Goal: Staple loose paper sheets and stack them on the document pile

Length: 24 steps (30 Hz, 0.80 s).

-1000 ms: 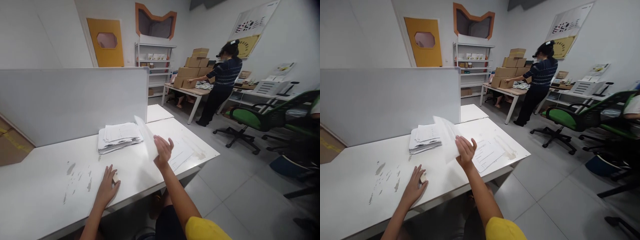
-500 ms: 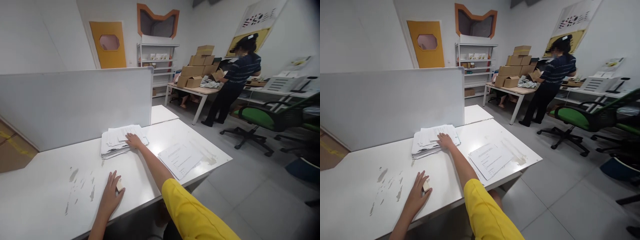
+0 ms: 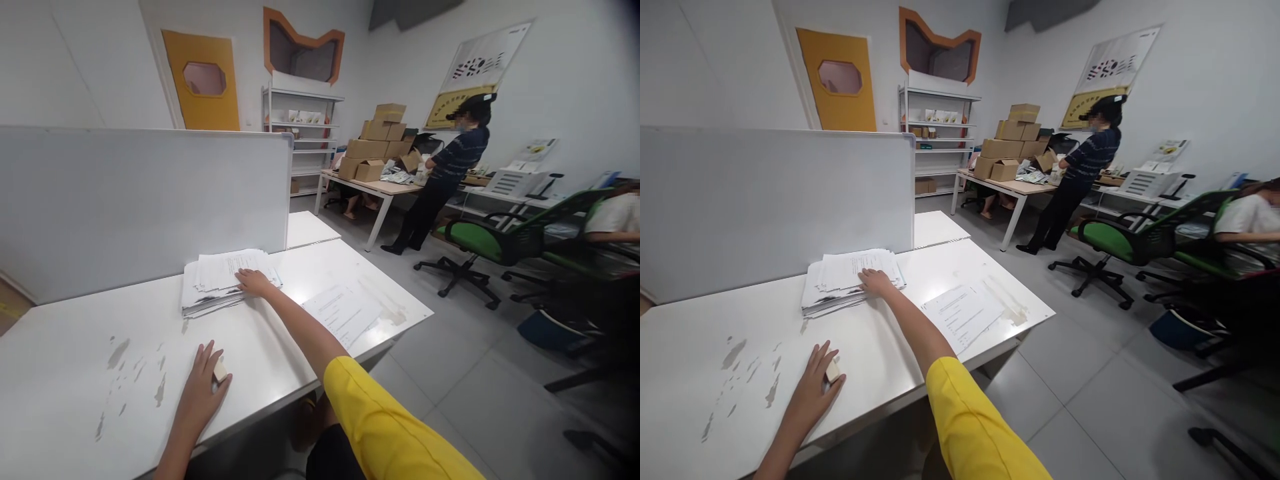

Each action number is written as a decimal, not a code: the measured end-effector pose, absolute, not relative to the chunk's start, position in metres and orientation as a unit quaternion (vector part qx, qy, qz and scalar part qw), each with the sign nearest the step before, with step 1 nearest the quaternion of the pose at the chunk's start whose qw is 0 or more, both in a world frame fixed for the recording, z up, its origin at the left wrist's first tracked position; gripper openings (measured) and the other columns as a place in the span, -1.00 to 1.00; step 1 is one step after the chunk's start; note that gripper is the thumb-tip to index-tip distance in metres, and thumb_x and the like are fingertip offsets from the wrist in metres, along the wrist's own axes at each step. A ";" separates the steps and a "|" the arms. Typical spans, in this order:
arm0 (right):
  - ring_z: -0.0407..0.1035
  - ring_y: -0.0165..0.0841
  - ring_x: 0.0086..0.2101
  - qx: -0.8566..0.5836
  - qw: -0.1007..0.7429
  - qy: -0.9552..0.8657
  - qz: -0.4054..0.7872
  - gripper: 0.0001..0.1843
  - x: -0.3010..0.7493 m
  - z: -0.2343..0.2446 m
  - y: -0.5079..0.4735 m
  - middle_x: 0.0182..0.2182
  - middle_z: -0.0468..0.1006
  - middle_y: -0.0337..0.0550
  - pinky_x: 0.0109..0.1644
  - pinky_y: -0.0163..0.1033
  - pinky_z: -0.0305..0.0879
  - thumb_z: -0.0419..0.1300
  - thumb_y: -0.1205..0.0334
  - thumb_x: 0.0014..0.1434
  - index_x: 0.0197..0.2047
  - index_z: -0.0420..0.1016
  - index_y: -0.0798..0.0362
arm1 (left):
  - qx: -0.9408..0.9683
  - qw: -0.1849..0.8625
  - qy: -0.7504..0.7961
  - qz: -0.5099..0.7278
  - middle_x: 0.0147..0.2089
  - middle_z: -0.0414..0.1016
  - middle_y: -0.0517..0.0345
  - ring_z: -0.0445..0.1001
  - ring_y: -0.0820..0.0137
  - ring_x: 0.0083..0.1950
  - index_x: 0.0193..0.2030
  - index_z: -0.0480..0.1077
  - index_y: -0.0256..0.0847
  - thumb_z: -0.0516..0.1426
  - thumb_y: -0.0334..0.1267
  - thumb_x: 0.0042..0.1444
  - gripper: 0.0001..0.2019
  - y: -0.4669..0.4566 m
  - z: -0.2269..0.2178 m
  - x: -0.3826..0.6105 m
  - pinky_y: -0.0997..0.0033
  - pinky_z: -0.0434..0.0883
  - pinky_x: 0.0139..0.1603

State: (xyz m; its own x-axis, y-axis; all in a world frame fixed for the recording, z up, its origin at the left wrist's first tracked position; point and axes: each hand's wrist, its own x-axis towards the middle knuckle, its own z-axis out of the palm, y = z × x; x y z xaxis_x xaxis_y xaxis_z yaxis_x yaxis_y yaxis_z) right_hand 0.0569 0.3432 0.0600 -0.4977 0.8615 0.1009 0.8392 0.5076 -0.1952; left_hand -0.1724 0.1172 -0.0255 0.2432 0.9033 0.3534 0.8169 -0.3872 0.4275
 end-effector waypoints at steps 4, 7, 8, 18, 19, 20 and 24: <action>0.03 -0.13 0.37 -0.505 0.089 -0.856 0.069 -0.46 0.051 0.066 0.347 0.44 0.04 0.07 0.34 0.01 0.12 -0.13 0.19 0.44 0.41 0.12 0.17 | 0.781 0.090 0.553 0.277 0.47 0.15 -0.07 -0.07 -0.03 0.55 0.22 0.34 -0.19 0.04 -0.08 0.29 -0.58 0.116 -0.025 -0.173 -0.18 0.29 0.39; -0.03 -0.12 0.39 -0.516 0.091 -0.848 0.083 -0.43 0.046 0.071 0.345 0.45 0.00 0.14 0.39 0.05 0.04 -0.13 0.23 0.44 0.43 0.07 0.24 | 0.779 0.097 0.553 0.279 0.47 0.16 -0.06 -0.07 -0.02 0.55 0.21 0.35 -0.18 0.05 -0.10 0.28 -0.59 0.116 -0.025 -0.173 -0.17 0.27 0.39; -0.07 -0.11 0.41 -0.519 0.094 -0.845 0.088 -0.41 0.044 0.073 0.342 0.46 -0.04 0.16 0.41 0.06 -0.01 -0.12 0.23 0.43 0.45 0.03 0.27 | 0.778 0.100 0.554 0.279 0.47 0.16 -0.06 -0.07 -0.02 0.55 0.21 0.35 -0.18 0.05 -0.10 0.28 -0.59 0.116 -0.025 -0.173 -0.17 0.27 0.40; -0.32 -0.20 0.46 -0.539 0.151 -0.814 0.155 -0.21 0.145 0.071 0.198 0.49 -0.20 -0.04 0.49 0.06 -0.38 -0.02 -0.08 0.36 0.53 -0.13 0.06 | 0.778 0.094 0.556 0.277 0.48 0.13 -0.07 -0.08 -0.02 0.55 0.23 0.35 -0.19 0.04 -0.12 0.29 -0.58 0.113 -0.020 -0.170 -0.19 0.26 0.40; -0.34 -0.16 0.46 -0.588 0.129 -0.782 0.161 -0.16 0.167 0.060 0.175 0.49 -0.21 -0.01 0.49 0.09 -0.37 0.01 -0.12 0.34 0.53 -0.13 0.06 | 0.778 0.095 0.556 0.277 0.48 0.13 -0.07 -0.08 -0.01 0.55 0.23 0.36 -0.18 0.04 -0.12 0.29 -0.58 0.113 -0.021 -0.170 -0.19 0.26 0.40; -0.37 -0.09 0.46 -0.649 0.103 -0.736 0.162 -0.10 0.188 0.047 0.153 0.49 -0.24 0.05 0.48 0.12 -0.36 0.04 -0.16 0.31 0.53 -0.15 0.12 | 0.777 0.096 0.557 0.278 0.48 0.13 -0.06 -0.08 -0.01 0.55 0.23 0.36 -0.18 0.04 -0.12 0.29 -0.58 0.113 -0.021 -0.170 -0.19 0.26 0.40; -0.23 0.01 0.44 -0.786 0.062 -0.604 0.119 -0.06 0.242 -0.009 0.092 0.46 -0.13 0.22 0.46 0.16 -0.24 0.10 -0.12 0.26 0.49 -0.04 0.31 | 0.771 0.099 0.561 0.286 0.48 0.14 -0.05 -0.09 -0.01 0.56 0.21 0.38 -0.18 0.05 -0.12 0.28 -0.59 0.116 -0.024 -0.171 -0.19 0.26 0.40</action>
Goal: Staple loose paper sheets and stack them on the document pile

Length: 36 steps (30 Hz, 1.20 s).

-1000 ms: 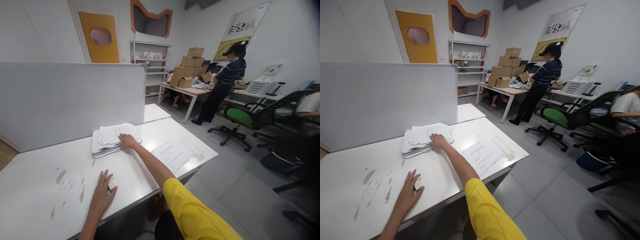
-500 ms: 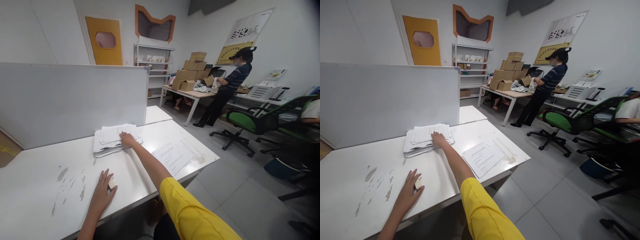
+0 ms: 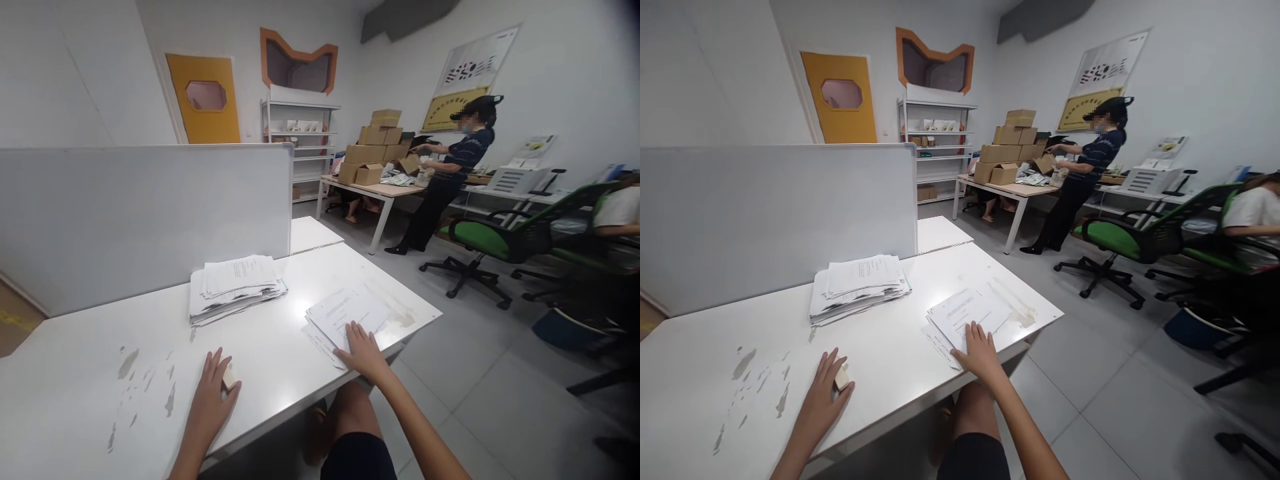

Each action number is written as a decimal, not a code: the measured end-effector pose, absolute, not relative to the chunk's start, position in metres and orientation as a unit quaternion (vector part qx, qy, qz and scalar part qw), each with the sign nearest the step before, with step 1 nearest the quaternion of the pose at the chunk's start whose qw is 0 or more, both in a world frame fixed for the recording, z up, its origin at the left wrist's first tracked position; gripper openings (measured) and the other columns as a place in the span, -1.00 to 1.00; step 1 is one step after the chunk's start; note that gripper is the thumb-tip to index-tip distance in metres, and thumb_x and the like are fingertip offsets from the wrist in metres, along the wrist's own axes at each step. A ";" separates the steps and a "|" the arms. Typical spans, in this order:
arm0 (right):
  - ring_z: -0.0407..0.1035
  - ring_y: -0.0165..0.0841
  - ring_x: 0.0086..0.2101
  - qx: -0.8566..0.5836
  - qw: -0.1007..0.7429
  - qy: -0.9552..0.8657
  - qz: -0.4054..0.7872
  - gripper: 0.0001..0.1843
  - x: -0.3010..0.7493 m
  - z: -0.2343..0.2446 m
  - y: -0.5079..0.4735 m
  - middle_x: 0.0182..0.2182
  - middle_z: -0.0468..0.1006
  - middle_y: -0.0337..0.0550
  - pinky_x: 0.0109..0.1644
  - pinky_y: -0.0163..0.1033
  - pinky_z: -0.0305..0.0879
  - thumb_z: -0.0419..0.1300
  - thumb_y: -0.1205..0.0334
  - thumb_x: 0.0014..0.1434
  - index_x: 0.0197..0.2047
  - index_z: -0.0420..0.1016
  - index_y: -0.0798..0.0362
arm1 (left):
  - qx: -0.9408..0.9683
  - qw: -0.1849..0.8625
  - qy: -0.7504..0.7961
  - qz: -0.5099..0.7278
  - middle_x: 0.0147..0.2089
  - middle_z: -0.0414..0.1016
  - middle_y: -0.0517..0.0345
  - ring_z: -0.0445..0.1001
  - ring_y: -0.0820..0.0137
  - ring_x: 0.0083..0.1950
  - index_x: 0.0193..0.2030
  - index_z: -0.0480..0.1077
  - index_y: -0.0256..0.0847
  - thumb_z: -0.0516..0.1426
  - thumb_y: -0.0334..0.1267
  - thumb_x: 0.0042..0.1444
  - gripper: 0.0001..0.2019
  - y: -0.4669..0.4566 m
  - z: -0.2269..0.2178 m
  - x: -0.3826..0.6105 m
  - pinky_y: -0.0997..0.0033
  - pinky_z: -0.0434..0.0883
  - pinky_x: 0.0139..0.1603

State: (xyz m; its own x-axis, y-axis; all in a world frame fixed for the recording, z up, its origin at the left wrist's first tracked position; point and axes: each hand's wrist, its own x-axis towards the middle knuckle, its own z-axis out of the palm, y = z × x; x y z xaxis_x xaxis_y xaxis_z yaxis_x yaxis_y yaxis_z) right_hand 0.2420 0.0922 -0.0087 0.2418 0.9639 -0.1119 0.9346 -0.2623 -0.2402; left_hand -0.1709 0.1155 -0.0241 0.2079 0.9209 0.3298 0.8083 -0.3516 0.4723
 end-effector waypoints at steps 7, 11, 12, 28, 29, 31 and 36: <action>0.48 -0.05 0.00 -0.721 0.283 -0.630 -0.054 -0.52 0.234 -0.051 0.077 0.02 0.60 0.13 0.20 0.12 0.31 -0.01 0.13 0.32 0.17 0.47 0.18 | 0.765 0.105 0.565 0.292 0.48 0.15 -0.03 -0.08 0.00 0.55 0.22 0.38 -0.18 0.07 -0.14 0.26 -0.58 0.116 -0.025 -0.171 -0.17 0.25 0.41; 0.50 -0.09 -0.04 -0.647 0.396 -0.649 -0.059 -0.55 0.198 -0.047 0.074 -0.03 0.61 0.08 0.11 0.12 0.41 -0.05 0.19 0.34 0.17 0.47 0.07 | 0.764 0.110 0.567 0.288 0.48 0.17 0.02 -0.06 0.00 0.55 0.22 0.39 -0.12 0.09 -0.14 0.25 -0.58 0.112 -0.022 -0.172 -0.15 0.28 0.40; 0.49 -0.10 -0.02 -0.623 0.413 -0.662 -0.051 -0.53 0.187 -0.044 0.070 0.01 0.60 0.06 0.10 0.10 0.43 -0.06 0.24 0.33 0.23 0.42 0.05 | 0.763 0.111 0.569 0.287 0.48 0.16 0.04 -0.06 0.00 0.55 0.23 0.39 -0.11 0.09 -0.14 0.25 -0.58 0.112 -0.021 -0.171 -0.14 0.28 0.40; 0.31 -0.13 0.23 -0.360 0.242 -0.901 -0.006 -0.30 0.073 -0.053 0.026 0.35 0.28 -0.02 0.23 -0.06 0.31 0.11 -0.01 0.33 0.44 0.04 0.01 | 0.784 0.089 0.541 0.291 0.45 0.21 -0.06 0.03 -0.06 0.52 0.26 0.36 -0.10 0.13 -0.25 0.15 -0.50 0.136 -0.059 -0.194 -0.21 0.26 0.39; 0.32 -0.14 0.22 -0.355 0.237 -0.904 -0.024 -0.33 0.074 -0.050 0.027 0.34 0.28 -0.03 0.21 -0.08 0.33 0.08 -0.01 0.35 0.43 0.06 0.02 | 0.782 0.088 0.546 0.288 0.45 0.22 -0.06 0.04 -0.07 0.51 0.25 0.37 -0.10 0.14 -0.22 0.14 -0.50 0.138 -0.062 -0.195 -0.21 0.27 0.38; 0.32 -0.16 0.21 -0.346 0.223 -0.911 -0.039 -0.38 0.078 -0.041 0.027 0.34 0.29 -0.04 0.17 -0.11 0.34 0.04 0.00 0.38 0.42 0.08 0.02 | 0.780 0.084 0.548 0.289 0.46 0.20 -0.04 0.04 -0.08 0.51 0.27 0.37 -0.08 0.14 -0.18 0.13 -0.48 0.142 -0.066 -0.197 -0.21 0.27 0.39; 0.33 -0.19 0.17 -0.322 0.208 -0.923 -0.044 -0.40 0.085 -0.023 0.029 0.33 0.31 -0.05 0.09 -0.13 0.34 0.02 0.03 0.38 0.41 0.10 0.00 | 0.777 0.082 0.550 0.296 0.44 0.23 -0.02 0.06 -0.08 0.51 0.26 0.38 -0.03 0.14 -0.20 0.11 -0.48 0.145 -0.068 -0.199 -0.22 0.28 0.37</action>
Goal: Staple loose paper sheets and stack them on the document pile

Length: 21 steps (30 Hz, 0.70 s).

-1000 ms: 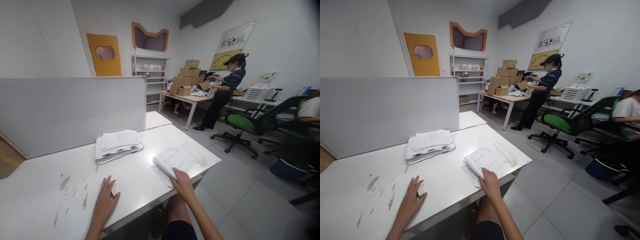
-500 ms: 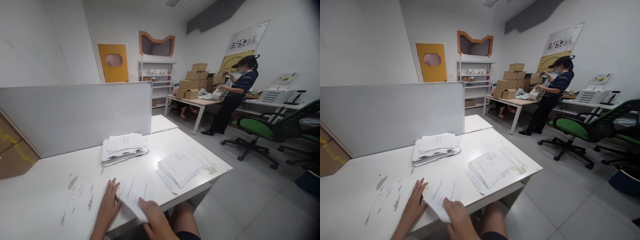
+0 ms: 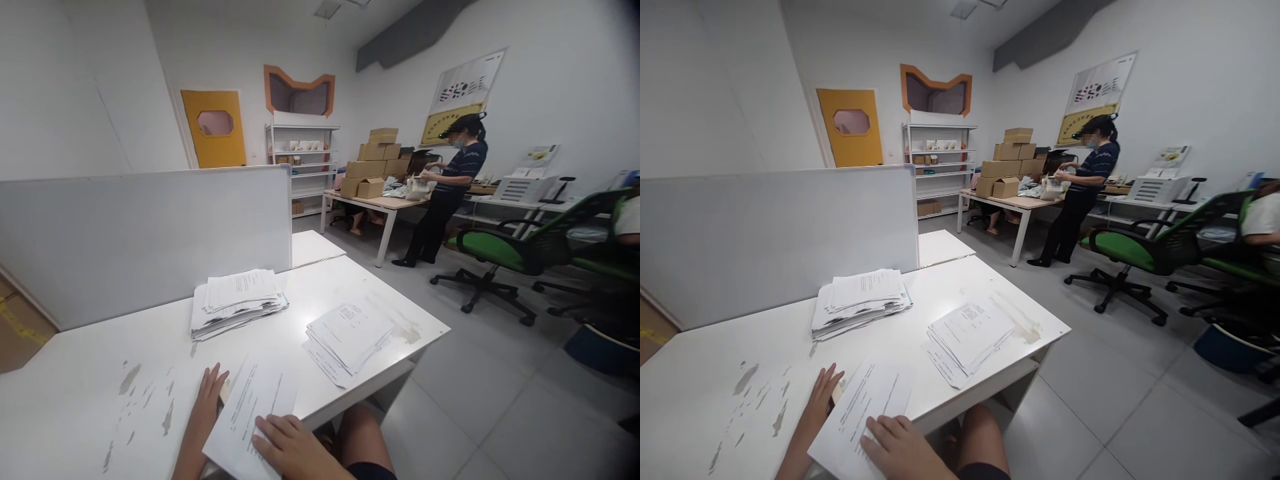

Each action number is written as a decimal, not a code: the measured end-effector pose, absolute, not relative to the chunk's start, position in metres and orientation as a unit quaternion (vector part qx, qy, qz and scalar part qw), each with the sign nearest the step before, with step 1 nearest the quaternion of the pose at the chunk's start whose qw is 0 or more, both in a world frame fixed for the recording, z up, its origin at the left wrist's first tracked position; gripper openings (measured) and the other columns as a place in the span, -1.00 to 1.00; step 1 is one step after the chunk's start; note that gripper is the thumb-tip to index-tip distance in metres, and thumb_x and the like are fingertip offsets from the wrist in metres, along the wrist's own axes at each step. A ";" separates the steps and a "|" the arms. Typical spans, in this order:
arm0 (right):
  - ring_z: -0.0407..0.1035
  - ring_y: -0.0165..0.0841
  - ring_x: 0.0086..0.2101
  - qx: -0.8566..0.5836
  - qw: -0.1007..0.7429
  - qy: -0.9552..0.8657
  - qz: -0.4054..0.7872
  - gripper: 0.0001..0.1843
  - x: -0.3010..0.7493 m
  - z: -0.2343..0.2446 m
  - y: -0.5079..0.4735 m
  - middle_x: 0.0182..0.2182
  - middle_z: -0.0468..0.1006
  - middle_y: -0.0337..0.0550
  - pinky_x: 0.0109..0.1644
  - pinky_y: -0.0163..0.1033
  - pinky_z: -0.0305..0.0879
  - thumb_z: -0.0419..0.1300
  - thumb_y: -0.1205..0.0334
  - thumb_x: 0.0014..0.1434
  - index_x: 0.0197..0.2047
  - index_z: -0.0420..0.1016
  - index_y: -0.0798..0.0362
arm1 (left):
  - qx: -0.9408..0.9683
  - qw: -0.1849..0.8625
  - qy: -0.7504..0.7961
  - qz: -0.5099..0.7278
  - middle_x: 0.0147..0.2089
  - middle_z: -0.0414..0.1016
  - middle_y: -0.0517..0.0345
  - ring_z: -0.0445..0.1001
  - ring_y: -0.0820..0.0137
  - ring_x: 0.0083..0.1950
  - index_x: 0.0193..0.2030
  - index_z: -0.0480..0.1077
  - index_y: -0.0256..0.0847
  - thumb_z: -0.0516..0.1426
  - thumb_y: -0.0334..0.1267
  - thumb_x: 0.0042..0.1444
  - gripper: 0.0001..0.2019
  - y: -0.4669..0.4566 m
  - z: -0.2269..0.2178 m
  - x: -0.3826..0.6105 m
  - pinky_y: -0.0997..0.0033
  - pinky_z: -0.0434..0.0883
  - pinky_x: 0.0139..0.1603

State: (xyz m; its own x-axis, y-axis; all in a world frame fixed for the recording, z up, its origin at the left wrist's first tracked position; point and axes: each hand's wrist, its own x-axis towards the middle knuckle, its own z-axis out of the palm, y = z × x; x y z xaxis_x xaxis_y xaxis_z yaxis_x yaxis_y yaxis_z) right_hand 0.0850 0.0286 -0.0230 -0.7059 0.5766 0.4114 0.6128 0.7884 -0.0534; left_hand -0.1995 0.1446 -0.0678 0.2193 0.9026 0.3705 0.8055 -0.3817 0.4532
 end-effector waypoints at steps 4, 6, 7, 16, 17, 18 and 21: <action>0.41 -0.27 -0.04 -0.319 0.262 -0.909 -0.063 -0.56 0.079 -0.041 0.030 0.21 0.48 -0.14 -0.11 -0.18 0.33 0.03 0.07 0.39 0.28 0.29 -0.05 | 0.782 0.076 0.546 0.292 0.45 0.21 -0.02 0.05 -0.05 0.51 0.27 0.37 -0.05 0.10 -0.18 0.17 -0.50 0.139 -0.058 -0.197 -0.17 0.32 0.35; 0.42 -0.30 -0.17 -0.333 0.292 -0.894 -0.070 -0.63 0.073 -0.057 0.028 0.12 0.56 -0.18 -0.19 -0.19 0.31 0.01 0.07 0.41 0.20 0.36 -0.06 | 0.783 0.074 0.546 0.290 0.48 0.15 0.00 -0.01 -0.03 0.53 0.31 0.33 -0.05 0.07 -0.13 0.23 -0.51 0.133 -0.050 -0.193 -0.15 0.30 0.37; 0.41 -0.30 -0.21 -0.342 0.303 -0.886 -0.073 -0.65 0.071 -0.065 0.026 0.09 0.58 -0.19 -0.22 -0.19 0.30 0.01 0.07 0.41 0.18 0.38 -0.07 | 0.781 0.077 0.549 0.288 0.50 0.12 0.01 -0.04 -0.02 0.54 0.33 0.31 -0.05 0.06 -0.09 0.26 -0.50 0.130 -0.046 -0.191 -0.17 0.28 0.38; 0.46 -0.18 -0.09 -0.409 0.314 -0.856 -0.045 -0.52 0.081 -0.084 0.008 0.17 0.52 -0.05 -0.09 -0.08 0.39 0.10 0.09 0.31 0.26 0.35 -0.04 | 0.766 0.132 0.566 0.274 0.52 0.06 0.00 -0.10 0.01 0.56 0.42 0.18 -0.03 0.02 -0.05 0.32 -0.45 0.121 -0.029 -0.187 -0.21 0.19 0.41; 0.44 -0.15 0.00 -0.413 0.306 -0.857 -0.029 -0.48 0.083 -0.078 0.007 0.21 0.48 -0.04 0.02 -0.05 0.38 0.11 0.09 0.29 0.30 0.32 -0.03 | 0.768 0.136 0.564 0.273 0.52 0.07 0.00 -0.09 0.01 0.56 0.43 0.17 -0.02 0.01 -0.06 0.32 -0.45 0.121 -0.028 -0.188 -0.21 0.18 0.41; 0.39 -0.13 0.10 -0.415 0.296 -0.860 -0.011 -0.44 0.085 -0.072 0.006 0.26 0.42 -0.04 0.14 -0.02 0.34 0.11 0.10 0.28 0.33 0.29 -0.01 | 0.770 0.136 0.560 0.272 0.51 0.07 0.00 -0.09 0.01 0.56 0.43 0.17 -0.01 0.02 -0.07 0.32 -0.45 0.121 -0.028 -0.188 -0.22 0.19 0.41; 0.08 -0.13 0.36 -0.408 0.251 -0.876 0.051 -0.37 0.085 -0.053 0.005 0.41 0.17 -0.08 0.42 0.04 0.05 0.05 0.13 0.31 0.42 0.16 0.01 | 0.779 0.125 0.552 0.271 0.52 0.07 -0.04 -0.11 -0.01 0.56 0.44 0.16 -0.04 0.08 -0.10 0.28 -0.41 0.118 -0.026 -0.187 -0.22 0.20 0.41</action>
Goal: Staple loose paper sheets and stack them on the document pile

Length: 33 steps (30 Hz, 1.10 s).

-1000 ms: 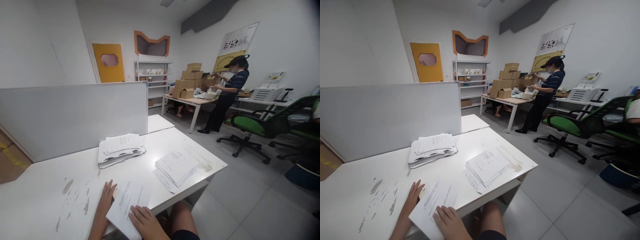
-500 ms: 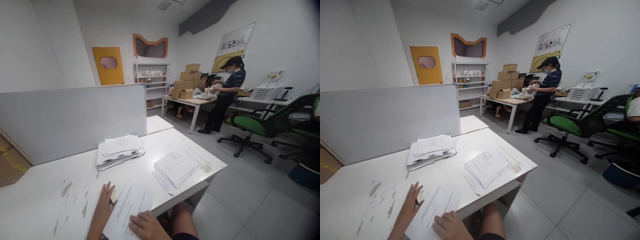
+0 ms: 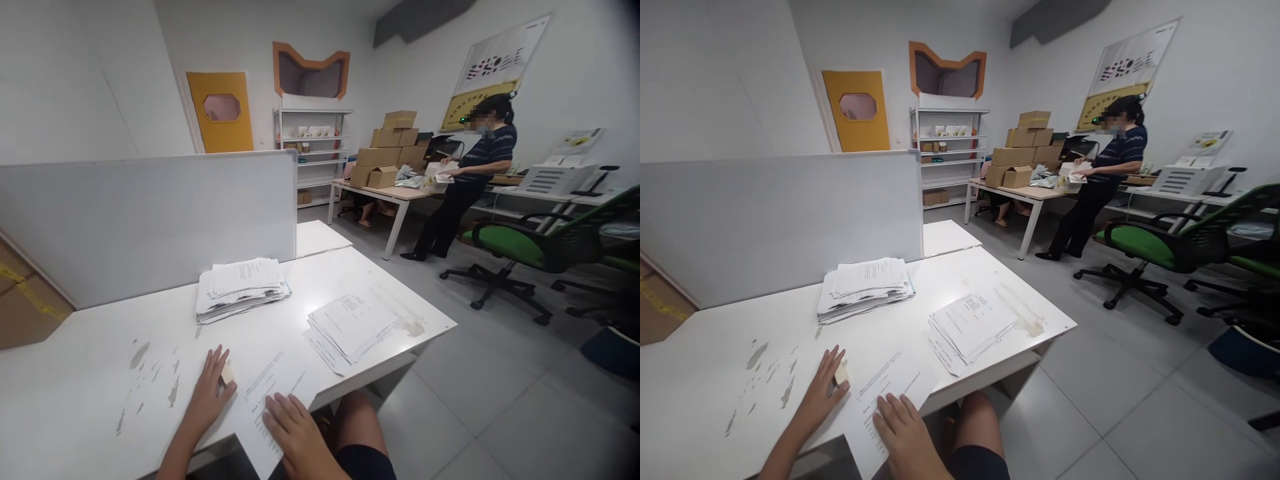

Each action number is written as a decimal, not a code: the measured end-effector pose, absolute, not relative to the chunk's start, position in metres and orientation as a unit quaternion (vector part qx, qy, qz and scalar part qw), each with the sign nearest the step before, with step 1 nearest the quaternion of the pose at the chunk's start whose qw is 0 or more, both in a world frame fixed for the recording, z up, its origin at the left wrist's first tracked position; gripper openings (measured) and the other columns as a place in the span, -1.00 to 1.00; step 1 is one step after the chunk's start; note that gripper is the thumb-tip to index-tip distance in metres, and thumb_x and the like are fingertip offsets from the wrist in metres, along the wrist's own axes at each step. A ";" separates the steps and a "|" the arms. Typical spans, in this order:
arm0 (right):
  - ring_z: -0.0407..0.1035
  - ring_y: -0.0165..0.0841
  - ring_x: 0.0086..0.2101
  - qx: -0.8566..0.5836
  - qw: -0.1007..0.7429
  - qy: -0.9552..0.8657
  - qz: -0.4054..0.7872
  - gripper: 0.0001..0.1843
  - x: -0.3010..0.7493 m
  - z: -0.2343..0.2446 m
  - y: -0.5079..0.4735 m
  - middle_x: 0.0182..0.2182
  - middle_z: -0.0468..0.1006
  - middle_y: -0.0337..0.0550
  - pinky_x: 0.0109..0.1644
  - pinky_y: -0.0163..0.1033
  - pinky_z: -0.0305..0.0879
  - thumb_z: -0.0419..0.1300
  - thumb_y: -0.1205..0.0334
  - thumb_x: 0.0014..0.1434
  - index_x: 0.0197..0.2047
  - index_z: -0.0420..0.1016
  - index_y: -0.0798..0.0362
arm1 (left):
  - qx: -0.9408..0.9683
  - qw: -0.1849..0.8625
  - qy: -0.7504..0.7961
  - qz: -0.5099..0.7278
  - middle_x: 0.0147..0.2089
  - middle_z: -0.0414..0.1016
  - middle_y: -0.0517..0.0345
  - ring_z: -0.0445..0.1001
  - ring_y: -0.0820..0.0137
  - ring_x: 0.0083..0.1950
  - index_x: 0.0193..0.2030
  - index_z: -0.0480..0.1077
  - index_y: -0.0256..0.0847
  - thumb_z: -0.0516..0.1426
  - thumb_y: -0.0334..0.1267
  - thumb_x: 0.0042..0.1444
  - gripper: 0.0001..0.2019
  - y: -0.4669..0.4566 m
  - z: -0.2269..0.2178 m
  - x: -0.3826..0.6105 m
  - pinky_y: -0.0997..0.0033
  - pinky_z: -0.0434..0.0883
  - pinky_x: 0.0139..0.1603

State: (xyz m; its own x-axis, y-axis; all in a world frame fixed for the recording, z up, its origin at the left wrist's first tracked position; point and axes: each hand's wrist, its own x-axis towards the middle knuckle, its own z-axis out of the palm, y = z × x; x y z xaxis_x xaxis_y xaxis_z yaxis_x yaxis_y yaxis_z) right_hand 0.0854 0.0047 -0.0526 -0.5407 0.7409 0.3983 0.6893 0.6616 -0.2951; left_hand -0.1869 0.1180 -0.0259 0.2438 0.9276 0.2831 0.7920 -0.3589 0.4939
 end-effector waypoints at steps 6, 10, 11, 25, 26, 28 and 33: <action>-0.16 -0.16 0.44 -0.411 0.195 -0.876 0.159 -0.29 0.071 -0.033 0.008 0.47 -0.05 -0.06 0.51 0.07 -0.19 -0.01 0.15 0.35 0.51 -0.05 0.05 | 0.778 0.131 0.548 0.278 0.53 0.03 -0.05 -0.20 0.03 0.58 0.44 0.13 -0.12 0.06 -0.16 0.29 -0.42 0.113 -0.024 -0.180 -0.20 0.08 0.47; -0.18 -0.12 0.44 -0.445 0.186 -0.864 0.143 -0.14 0.058 -0.043 0.009 0.49 -0.14 -0.06 0.49 0.13 -0.13 0.08 0.31 0.21 0.53 -0.13 0.04 | 0.776 0.123 0.559 0.266 0.53 0.01 -0.08 -0.21 0.01 0.58 0.45 0.12 -0.17 0.03 -0.12 0.31 -0.41 0.111 -0.024 -0.176 -0.20 0.09 0.47; -0.18 -0.11 0.44 -0.453 0.186 -0.862 0.135 -0.09 0.055 -0.045 0.008 0.49 -0.16 -0.06 0.49 0.13 -0.12 0.10 0.34 0.17 0.53 -0.15 0.04 | 0.776 0.117 0.562 0.262 0.54 -0.01 -0.09 -0.22 0.01 0.58 0.45 0.11 -0.18 0.02 -0.10 0.32 -0.41 0.111 -0.024 -0.175 -0.19 0.10 0.47; -0.26 -0.24 0.45 -0.491 0.138 -0.846 0.155 -0.04 0.065 -0.033 -0.007 0.49 -0.20 -0.10 0.51 0.06 -0.22 -0.02 0.51 0.06 0.53 -0.14 0.11 | 0.784 0.083 0.556 0.264 0.51 0.04 -0.14 -0.18 -0.04 0.57 0.37 0.20 -0.23 0.09 -0.09 0.27 -0.43 0.109 -0.012 -0.163 -0.25 0.10 0.46; -0.25 -0.24 0.45 -0.492 0.143 -0.845 0.153 -0.03 0.066 -0.034 -0.008 0.49 -0.18 -0.10 0.51 0.05 -0.22 -0.02 0.52 0.04 0.53 -0.14 0.11 | 0.786 0.091 0.551 0.266 0.52 0.03 -0.14 -0.19 -0.04 0.57 0.36 0.20 -0.22 0.10 -0.10 0.27 -0.44 0.110 -0.011 -0.164 -0.24 0.10 0.46; -0.25 -0.24 0.45 -0.496 0.160 -0.842 0.143 -0.03 0.066 -0.037 -0.009 0.49 -0.15 -0.09 0.51 0.05 -0.22 -0.03 0.53 0.02 0.52 -0.11 0.12 | 0.788 0.106 0.544 0.267 0.52 0.02 -0.14 -0.20 -0.04 0.57 0.36 0.19 -0.21 0.11 -0.11 0.26 -0.44 0.110 -0.009 -0.164 -0.26 0.09 0.46; -0.24 -0.21 0.45 -0.484 0.191 -0.846 0.116 -0.08 0.070 -0.047 -0.014 0.48 -0.09 -0.03 0.50 0.07 -0.21 -0.03 0.51 0.02 0.49 0.01 0.16 | 0.796 0.127 0.532 0.261 0.52 -0.01 -0.18 -0.24 -0.05 0.57 0.37 0.17 -0.23 0.10 -0.10 0.27 -0.43 0.109 -0.004 -0.164 -0.30 0.04 0.46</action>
State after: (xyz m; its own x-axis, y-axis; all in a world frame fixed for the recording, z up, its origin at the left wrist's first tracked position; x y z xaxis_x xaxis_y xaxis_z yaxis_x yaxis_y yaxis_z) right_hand 0.0704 -0.0135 -0.0472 -0.4593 0.8630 0.2106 0.7740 0.5051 -0.3818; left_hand -0.1637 0.1089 -0.0042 0.2977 0.9127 0.2799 0.7806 -0.4015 0.4789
